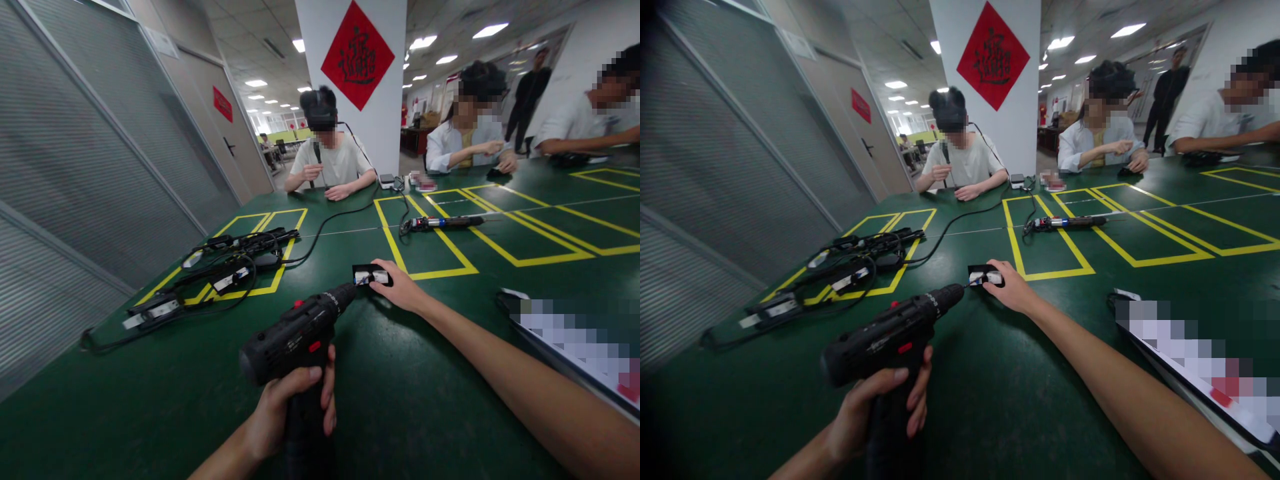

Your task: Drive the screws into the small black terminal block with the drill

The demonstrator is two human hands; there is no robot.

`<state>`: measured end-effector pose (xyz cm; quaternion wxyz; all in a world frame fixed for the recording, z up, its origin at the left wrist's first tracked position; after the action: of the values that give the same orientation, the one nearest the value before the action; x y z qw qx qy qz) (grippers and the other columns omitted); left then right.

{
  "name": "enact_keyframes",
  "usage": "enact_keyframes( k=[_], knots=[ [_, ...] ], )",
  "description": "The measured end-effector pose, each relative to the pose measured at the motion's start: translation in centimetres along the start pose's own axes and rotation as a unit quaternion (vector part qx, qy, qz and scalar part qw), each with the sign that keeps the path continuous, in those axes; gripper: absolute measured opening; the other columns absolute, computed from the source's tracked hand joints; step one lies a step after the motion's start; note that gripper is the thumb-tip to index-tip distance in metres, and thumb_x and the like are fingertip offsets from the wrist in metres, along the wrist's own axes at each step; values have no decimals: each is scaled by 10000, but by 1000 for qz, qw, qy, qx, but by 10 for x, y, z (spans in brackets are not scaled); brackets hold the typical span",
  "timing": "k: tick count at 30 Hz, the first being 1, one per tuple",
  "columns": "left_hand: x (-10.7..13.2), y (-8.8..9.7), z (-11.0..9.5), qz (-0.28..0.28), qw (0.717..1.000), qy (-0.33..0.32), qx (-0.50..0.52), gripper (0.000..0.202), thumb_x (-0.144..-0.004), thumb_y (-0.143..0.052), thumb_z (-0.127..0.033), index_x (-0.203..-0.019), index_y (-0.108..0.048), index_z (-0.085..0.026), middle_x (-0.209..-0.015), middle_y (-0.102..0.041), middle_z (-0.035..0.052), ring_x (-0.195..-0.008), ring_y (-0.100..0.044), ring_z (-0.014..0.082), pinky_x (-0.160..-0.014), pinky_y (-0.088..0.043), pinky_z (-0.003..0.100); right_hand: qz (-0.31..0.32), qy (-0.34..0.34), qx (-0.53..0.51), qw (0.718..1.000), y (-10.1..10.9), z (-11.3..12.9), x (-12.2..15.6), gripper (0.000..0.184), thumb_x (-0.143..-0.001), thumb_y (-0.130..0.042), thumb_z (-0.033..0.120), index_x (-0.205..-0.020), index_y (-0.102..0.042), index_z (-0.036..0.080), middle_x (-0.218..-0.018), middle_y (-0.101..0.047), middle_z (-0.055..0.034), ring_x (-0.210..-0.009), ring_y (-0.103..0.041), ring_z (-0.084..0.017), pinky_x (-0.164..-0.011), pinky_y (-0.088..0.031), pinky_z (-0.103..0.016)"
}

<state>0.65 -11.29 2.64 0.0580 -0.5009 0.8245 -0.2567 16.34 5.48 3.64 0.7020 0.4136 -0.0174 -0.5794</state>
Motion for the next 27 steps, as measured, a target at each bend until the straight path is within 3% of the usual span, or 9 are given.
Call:
enact_keyframes(
  k=[13,27],
  knots=[
    [1,3,0,-18,1000,9,-5,261,-837,-351,-245,-1045,-451,-123,-629,-502,7,-488,-576,171,-560,-444,338,7,-13,0,1000,-1,1,0,370,-864,-549,296,-1209,-480,180,-1205,-525,-81,-1029,-548,-231,-866,-448,-455],
    [-1,0,1,2,1000,7,5,206,-829,-380,-265,-978,-444,-138,-622,-502,1,-489,-583,170,-552,-439,321,4,-11,-3,1000,-1,0,0,365,-864,-550,296,-1204,-484,180,-1207,-524,-81,-1030,-547,-231,-863,-451,-451]
  ],
)
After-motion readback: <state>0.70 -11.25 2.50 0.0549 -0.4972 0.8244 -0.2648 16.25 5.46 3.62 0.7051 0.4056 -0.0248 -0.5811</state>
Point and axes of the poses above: each hand's wrist, its own x-axis away from the middle knuckle, its own y-axis out of the back of the hand, z = x × y, the point moved 10 cm from there along -x, towards the middle knuckle
